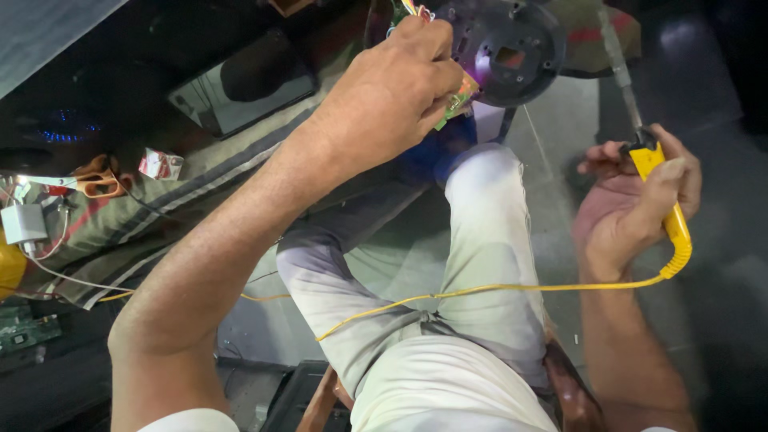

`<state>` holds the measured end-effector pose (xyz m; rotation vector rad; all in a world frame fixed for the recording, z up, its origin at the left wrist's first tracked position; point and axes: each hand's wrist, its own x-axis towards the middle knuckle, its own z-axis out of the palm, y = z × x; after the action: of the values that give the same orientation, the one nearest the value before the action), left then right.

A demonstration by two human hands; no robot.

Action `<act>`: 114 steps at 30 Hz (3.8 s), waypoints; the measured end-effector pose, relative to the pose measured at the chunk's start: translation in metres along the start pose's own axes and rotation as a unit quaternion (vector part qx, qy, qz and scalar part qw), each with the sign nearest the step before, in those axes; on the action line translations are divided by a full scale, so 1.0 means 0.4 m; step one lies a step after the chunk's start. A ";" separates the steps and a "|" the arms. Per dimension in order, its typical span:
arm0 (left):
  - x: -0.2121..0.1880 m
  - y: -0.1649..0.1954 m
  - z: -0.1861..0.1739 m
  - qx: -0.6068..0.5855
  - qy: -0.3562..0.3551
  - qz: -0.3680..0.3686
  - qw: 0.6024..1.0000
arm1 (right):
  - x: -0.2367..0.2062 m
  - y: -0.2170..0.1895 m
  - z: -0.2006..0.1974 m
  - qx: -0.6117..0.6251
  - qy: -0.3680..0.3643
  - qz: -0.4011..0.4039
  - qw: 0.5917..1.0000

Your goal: The person sits in a chair holding a green circuit board with attached wires against a black plastic housing on their lap, and uses a soldering iron to solder connections on the board, repositioning the board and wires between soldering passes.

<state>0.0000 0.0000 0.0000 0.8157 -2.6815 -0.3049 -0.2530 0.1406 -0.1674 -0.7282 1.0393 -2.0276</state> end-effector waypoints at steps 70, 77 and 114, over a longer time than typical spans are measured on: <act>0.138 0.107 0.363 0.051 0.001 -0.016 0.999 | 0.109 0.095 -0.405 -0.040 -0.054 -0.017 0.998; 0.131 0.100 0.348 0.045 -0.002 -0.018 0.999 | 0.105 0.094 -0.395 -0.056 -0.063 -0.026 0.996; 0.094 0.067 0.313 -0.002 0.020 -0.028 0.999 | 0.076 0.071 -0.334 -0.056 -0.066 -0.030 0.996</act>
<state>-0.0883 0.0140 -0.0989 0.8872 -2.6231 -0.3038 -0.3598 0.1620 -0.2552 -0.9494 1.0716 -1.9533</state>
